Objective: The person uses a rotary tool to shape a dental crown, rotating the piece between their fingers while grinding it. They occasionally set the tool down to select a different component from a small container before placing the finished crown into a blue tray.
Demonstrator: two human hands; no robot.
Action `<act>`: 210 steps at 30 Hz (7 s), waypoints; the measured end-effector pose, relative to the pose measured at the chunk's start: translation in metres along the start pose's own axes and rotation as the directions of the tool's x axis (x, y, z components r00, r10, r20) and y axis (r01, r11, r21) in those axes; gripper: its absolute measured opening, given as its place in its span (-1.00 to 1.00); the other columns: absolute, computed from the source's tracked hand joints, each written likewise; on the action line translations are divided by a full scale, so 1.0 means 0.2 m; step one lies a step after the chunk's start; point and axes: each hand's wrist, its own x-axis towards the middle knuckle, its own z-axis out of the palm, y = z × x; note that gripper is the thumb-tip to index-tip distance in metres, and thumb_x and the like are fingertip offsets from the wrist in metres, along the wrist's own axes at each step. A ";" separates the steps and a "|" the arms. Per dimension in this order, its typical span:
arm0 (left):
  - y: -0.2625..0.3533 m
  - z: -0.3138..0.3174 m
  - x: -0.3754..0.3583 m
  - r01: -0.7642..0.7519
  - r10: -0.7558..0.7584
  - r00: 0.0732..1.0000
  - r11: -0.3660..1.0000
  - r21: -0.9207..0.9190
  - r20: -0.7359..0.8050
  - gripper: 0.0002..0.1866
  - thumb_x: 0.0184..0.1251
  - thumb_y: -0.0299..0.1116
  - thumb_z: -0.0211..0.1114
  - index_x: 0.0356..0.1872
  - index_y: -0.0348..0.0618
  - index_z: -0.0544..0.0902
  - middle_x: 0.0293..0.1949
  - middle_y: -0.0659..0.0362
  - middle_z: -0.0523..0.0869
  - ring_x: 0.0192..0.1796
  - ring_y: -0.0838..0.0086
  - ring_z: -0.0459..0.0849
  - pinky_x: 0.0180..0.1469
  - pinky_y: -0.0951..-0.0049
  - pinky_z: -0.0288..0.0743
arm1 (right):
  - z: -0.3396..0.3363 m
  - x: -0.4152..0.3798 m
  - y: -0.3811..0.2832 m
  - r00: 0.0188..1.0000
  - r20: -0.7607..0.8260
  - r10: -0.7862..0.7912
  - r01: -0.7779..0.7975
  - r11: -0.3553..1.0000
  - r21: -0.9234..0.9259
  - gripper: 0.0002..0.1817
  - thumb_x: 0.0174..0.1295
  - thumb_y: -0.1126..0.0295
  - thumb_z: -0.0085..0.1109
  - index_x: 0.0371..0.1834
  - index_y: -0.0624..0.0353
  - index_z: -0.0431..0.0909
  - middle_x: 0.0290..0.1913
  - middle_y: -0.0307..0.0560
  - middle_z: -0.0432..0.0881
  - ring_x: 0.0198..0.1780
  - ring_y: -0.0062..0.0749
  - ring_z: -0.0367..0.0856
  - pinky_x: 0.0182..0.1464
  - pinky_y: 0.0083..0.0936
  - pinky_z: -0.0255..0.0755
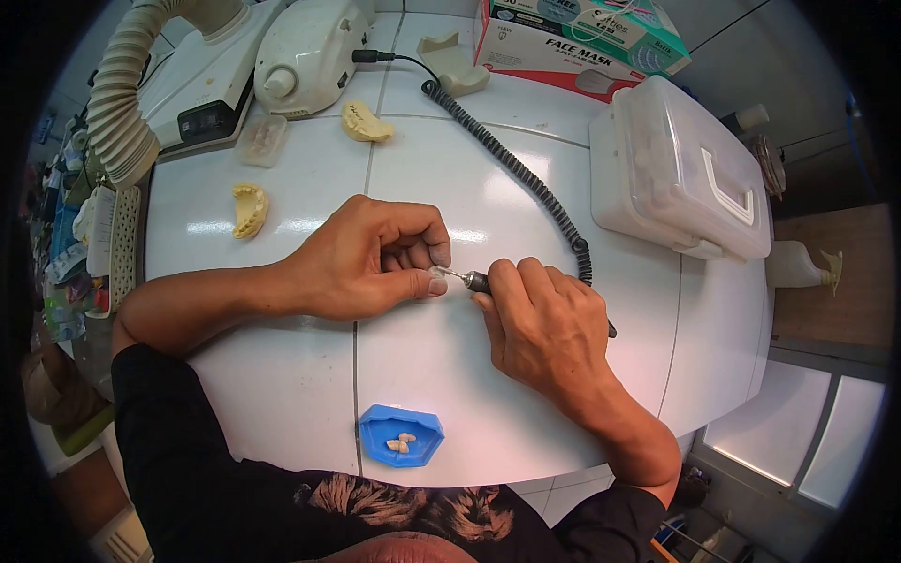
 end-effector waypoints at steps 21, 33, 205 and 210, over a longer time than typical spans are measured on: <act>0.00 -0.01 0.00 0.027 -0.027 0.999 1.000 0.003 -0.017 -0.78 0.44 -0.40 0.59 -0.09 -0.27 0.72 -0.26 0.26 0.75 -0.23 0.68 0.67 -0.20 0.60 0.57 | -0.01 0.00 -0.01 0.999 0.032 0.015 -0.015 1.000 -0.011 -0.76 0.45 0.26 0.46 -0.21 0.10 0.57 -0.40 -0.16 0.49 -0.43 -0.26 0.61 -0.37 -0.30 0.50; -0.01 0.00 0.00 0.010 -0.010 1.000 1.000 0.008 -0.026 -0.78 0.46 -0.40 0.58 -0.09 -0.27 0.72 -0.26 0.27 0.75 -0.23 0.69 0.67 -0.19 0.60 0.58 | 0.00 -0.01 -0.01 1.000 0.010 0.023 -0.022 1.000 -0.005 -0.74 0.44 0.27 0.47 -0.22 0.11 0.55 -0.41 -0.16 0.48 -0.43 -0.26 0.61 -0.37 -0.31 0.49; -0.01 0.06 -0.02 -0.104 0.120 0.989 0.981 0.166 -0.090 -0.78 0.57 -0.38 0.57 -0.13 -0.36 0.75 -0.37 0.23 0.76 -0.36 0.67 0.62 -0.35 0.53 0.47 | -0.01 -0.01 -0.01 0.998 -0.051 0.045 -0.040 0.995 0.088 -0.70 0.43 0.26 0.50 -0.25 0.14 0.54 -0.46 -0.11 0.50 -0.53 -0.24 0.61 -0.48 -0.26 0.44; 0.00 0.05 -0.02 -0.096 0.110 0.990 0.983 0.158 -0.084 -0.79 0.58 -0.39 0.56 -0.11 -0.36 0.75 -0.35 0.23 0.77 -0.35 0.67 0.62 -0.33 0.54 0.48 | -0.01 -0.01 -0.01 0.998 -0.046 0.043 -0.039 0.995 0.087 -0.70 0.43 0.26 0.50 -0.25 0.14 0.54 -0.46 -0.12 0.50 -0.53 -0.25 0.61 -0.49 -0.26 0.43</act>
